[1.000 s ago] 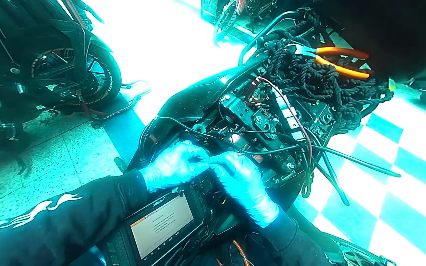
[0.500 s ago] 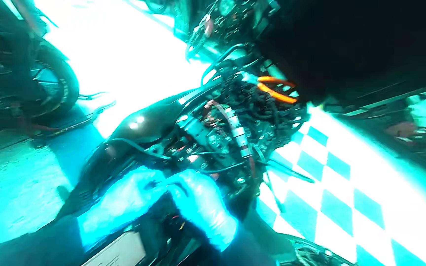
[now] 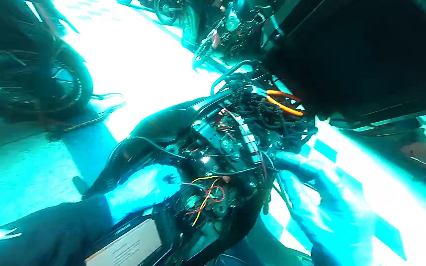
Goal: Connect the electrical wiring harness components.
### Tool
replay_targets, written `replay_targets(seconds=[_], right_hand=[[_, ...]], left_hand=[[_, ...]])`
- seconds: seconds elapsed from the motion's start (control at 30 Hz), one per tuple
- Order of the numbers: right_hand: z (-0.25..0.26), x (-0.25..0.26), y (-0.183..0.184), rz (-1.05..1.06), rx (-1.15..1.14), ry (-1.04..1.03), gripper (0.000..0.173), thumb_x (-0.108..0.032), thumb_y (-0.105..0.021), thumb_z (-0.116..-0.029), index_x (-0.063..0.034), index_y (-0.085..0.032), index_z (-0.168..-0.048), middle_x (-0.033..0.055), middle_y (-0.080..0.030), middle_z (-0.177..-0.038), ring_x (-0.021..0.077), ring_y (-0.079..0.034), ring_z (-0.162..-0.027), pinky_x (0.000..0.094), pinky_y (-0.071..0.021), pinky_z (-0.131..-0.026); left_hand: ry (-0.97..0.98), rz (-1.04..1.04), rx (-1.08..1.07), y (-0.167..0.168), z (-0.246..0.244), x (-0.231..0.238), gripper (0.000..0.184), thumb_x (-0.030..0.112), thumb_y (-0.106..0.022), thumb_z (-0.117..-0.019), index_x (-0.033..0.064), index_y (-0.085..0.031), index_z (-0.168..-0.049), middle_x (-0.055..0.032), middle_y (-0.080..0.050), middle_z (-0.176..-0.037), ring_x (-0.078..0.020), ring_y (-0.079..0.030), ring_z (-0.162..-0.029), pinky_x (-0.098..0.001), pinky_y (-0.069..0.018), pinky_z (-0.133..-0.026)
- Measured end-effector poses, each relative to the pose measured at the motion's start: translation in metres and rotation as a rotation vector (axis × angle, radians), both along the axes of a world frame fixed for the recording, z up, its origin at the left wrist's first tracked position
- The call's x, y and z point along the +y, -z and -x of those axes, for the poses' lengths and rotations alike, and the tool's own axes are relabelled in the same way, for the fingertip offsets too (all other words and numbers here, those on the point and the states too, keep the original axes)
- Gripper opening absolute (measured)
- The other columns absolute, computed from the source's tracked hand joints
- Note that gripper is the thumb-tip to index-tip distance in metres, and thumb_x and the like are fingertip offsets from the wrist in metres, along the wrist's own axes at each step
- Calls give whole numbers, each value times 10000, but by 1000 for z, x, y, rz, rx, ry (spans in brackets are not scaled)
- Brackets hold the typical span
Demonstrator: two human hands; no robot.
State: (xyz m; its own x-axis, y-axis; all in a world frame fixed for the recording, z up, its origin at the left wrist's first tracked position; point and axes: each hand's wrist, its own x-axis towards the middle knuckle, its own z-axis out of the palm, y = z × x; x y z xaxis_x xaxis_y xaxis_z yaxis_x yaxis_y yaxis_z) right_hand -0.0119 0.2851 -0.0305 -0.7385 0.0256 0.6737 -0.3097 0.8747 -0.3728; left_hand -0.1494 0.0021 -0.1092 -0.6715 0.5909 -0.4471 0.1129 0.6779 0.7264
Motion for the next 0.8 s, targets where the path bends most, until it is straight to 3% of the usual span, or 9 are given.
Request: replay_targets(seconds=[0.1, 0.23, 0.4, 0.57, 0.8], right_hand=[[-1, -27, 52, -82, -98, -69, 250, -288, -634, -979, -195, -748, -1181, -24, -761, -1092, 113, -701, -1014, 366, -576, -863], [15, -61, 87, -286, -236, -30, 301, -398, -615, -963, -235, -760, -1170, 5, -762, -1057, 222, -714, -979, 448, -566, -828], [27, -71, 108, -249, -241, -14, 179, -317, -633, -946, -262, -793, -1005, -45, -759, -938, 161, -711, -917, 374, -557, -802], [36, -75, 111, -133, -196, -109, 173, -232, -630, -956, -237, -788, -1027, -45, -760, -1014, 130, -704, -1008, 360, -547, -902], [40, -89, 119, 43, -244, -82, 177, -214, -632, -973, -197, -774, -1078, -55, -751, -1017, 72, -701, -921, 301, -576, -820]], left_hand=[[-39, 5, -7, 0, -5, 0, 104, 264, -689, -991, 177, -725, -1037, 14, -700, -777, -98, -660, -645, -310, -576, -648], [-65, -49, 15, 3, -8, -1, 115, 268, -679, -996, 168, -734, -988, 17, -695, -752, -93, -655, -631, -304, -570, -634], [-120, -105, 129, 9, -16, -5, 71, 261, -736, -944, 212, -781, -969, 26, -651, -900, -49, -631, -735, -234, -560, -676], [-24, -5, 243, 6, -13, -3, 108, 325, -717, -957, 246, -788, -975, 24, -622, -922, -111, -598, -882, -319, -501, -752], [14, 19, 244, 3, -11, -4, 116, 334, -707, -967, 238, -771, -963, 20, -624, -900, -116, -611, -830, -322, -518, -714]])
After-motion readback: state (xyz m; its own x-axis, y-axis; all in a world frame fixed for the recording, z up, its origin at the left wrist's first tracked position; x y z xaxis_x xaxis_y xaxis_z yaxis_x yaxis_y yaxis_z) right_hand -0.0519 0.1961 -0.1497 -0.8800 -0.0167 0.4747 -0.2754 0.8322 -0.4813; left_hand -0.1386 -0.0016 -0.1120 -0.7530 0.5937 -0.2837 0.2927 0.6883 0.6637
